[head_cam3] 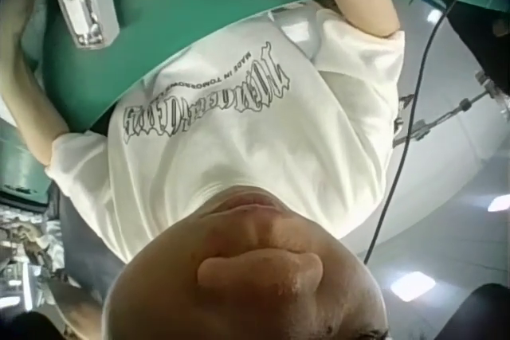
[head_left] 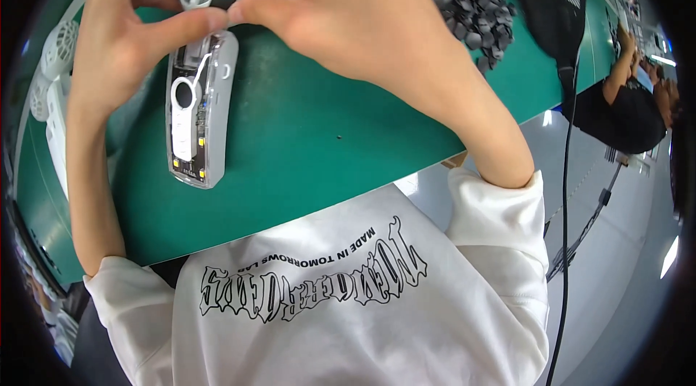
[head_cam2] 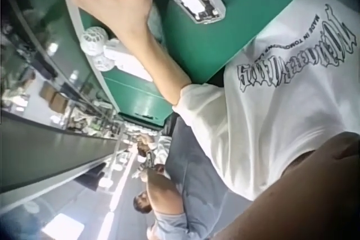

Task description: Assembling small plastic and electronic parts into a handheld device body at a manual assembly station.

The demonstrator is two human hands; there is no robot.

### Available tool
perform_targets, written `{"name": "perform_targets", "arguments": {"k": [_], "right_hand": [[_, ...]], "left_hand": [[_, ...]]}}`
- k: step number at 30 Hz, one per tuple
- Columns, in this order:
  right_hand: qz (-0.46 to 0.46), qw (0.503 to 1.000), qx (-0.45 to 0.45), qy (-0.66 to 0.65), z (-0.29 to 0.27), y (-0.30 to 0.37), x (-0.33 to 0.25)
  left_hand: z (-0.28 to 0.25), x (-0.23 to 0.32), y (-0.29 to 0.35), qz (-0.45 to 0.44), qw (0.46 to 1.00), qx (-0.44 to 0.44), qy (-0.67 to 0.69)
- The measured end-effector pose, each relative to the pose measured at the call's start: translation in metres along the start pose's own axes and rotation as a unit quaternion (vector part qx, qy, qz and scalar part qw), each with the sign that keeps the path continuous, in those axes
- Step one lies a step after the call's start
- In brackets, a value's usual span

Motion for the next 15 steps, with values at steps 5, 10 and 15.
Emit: {"name": "perform_targets", "arguments": {"k": [5, 10, 15], "right_hand": [[-0.001, 1.0, -0.027, -0.013, -0.007, -0.001, 0.015], [0.204, 0.966, 0.052, 0.147, -0.087, 0.05, -0.013], [0.318, 0.92, 0.074, 0.215, -0.124, 0.159, 0.012]], "left_hand": [[-0.003, 0.008, -0.007, -0.055, 0.998, -0.009, -0.014], [-0.007, 0.028, 0.013, -0.035, 0.997, 0.01, -0.064], [0.009, 0.041, 0.009, 0.028, 0.992, 0.003, -0.12]]}}
Point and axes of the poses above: each hand's wrist, its own y-axis away from the middle knuckle, its own z-axis out of the palm, x = y × z, the point moved 7 cm from there along -y, towards the middle knuckle, and after that the axes turned 15 degrees about -x, right-handed, at the moved point
